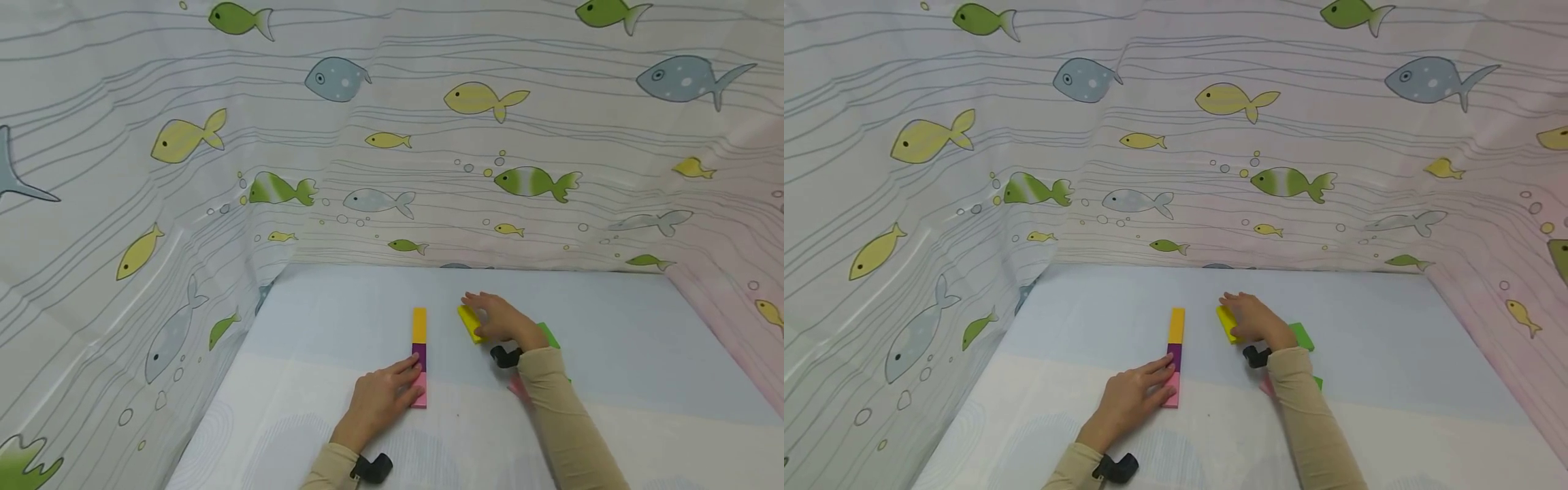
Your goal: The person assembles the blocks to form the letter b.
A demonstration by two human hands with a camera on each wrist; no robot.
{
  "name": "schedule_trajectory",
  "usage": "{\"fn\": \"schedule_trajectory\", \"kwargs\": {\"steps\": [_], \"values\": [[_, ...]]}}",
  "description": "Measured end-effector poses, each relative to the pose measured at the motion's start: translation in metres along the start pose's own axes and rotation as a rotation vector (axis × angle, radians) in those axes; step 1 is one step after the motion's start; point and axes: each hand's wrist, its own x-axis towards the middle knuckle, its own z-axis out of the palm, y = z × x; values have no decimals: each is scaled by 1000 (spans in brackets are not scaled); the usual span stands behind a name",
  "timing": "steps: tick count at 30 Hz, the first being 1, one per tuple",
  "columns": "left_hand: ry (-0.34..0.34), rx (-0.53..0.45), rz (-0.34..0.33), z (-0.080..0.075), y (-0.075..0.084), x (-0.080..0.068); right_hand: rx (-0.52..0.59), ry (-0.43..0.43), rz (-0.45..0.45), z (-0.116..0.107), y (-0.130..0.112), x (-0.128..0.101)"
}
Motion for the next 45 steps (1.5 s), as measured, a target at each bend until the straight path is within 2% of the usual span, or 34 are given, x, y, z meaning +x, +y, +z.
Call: {"fn": "schedule_trajectory", "kwargs": {"steps": [3,12,18,23,28,33,40,45], "values": [[5,-5,2,0,-1,-1,10,-62,46,0,7,-3],[6,-7,-4,0,-1,0,35,-122,83,-5,13,-7],[11,1,-3,0,-1,-1,32,-68,-18,0,14,-3],[17,12,1,-1,-2,-1,-7,-5,-55,6,8,8],[5,-5,-5,-2,-2,-1,-47,21,-32,13,-1,17],[-14,1,-8,0,-1,-3,-88,-16,37,17,-7,23],[15,10,7,1,-2,-3,-152,-15,23,15,-11,39],[1,-2,3,0,-4,-1,-194,-10,34,13,-15,53]]}}
